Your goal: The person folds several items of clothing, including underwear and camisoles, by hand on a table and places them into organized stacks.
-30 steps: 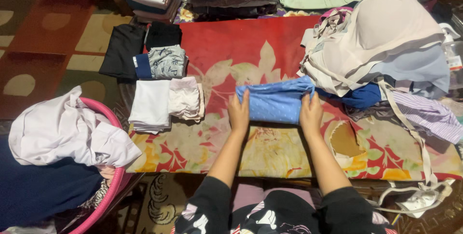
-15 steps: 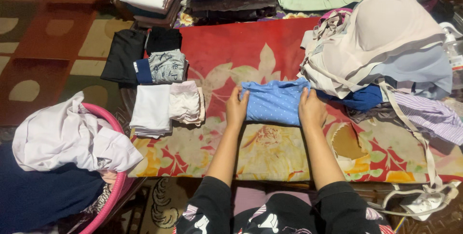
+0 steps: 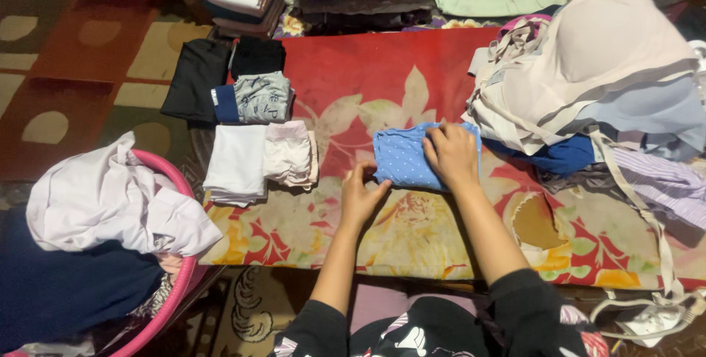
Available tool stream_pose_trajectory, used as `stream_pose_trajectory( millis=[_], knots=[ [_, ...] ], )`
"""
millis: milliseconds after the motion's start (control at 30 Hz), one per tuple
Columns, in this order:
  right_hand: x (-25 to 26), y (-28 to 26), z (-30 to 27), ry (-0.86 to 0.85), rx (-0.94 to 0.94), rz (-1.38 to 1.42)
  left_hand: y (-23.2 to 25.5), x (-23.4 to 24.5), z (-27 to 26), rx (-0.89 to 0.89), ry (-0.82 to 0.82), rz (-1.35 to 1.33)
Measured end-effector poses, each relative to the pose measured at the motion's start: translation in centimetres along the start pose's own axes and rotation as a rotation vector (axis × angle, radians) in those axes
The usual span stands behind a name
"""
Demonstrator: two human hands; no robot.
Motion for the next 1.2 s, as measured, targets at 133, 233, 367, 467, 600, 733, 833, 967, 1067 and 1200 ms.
stream_pose_trajectory(
  millis=[133,233,367,467,600,733,833,967,1067,1200],
  knots=[
    [-3.5,0.7,1.5,-0.084,0.121,-0.173,0.3,-0.1,0.5,0.006,-0.091,0.256],
    [-5.1,3.4,2.7,-0.165,-0.040,-0.107,0.6,0.1,1.1,-0.010,-0.134,0.312],
    [-3.5,2.0,3.4,-0.168,-0.031,0.070,2.9,0.4,1.7,-0.063,-0.100,0.388],
    [0.5,-2.2,2.5,0.102,0.172,-0.050,5.4,-0.2,2.6,-0.281,0.031,0.403],
    [1.2,-3.0,-1.4,0.067,0.076,0.024,3.5,-5.6,3.7,-0.286,-0.134,0.269],
    [-2.4,-1.0,-3.2,-0.278,-0.075,0.092,-0.2,-8.4,4.0,-0.231,-0.287,0.539],
    [-2.9,0.3,-2.4,-0.304,-0.048,-0.016,0.4,-7.9,3.6,-0.329,-0.217,0.617],
    [-4.3,3.0,-1.9,-0.421,-0.115,-0.104,0.8,-7.1,3.7,-0.166,-0.328,0.790],
    [-4.2,4.7,-1.6,-0.363,-0.232,-0.097,1.3,-6.1,4.3,-0.054,-0.330,0.750],
    [-4.0,4.6,-1.9,-0.358,-0.208,-0.102,1.1,-6.2,4.2,-0.056,-0.368,0.733]
  ],
)
Point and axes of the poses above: each hand's wrist, its own z-axis towards the middle knuckle, its own x-axis out of the back of the hand, y = z × x, the point moved 8 cm from there along z, towards the middle knuckle, and after that the axes turned 11 degrees about -x, right-handed, at the moved point
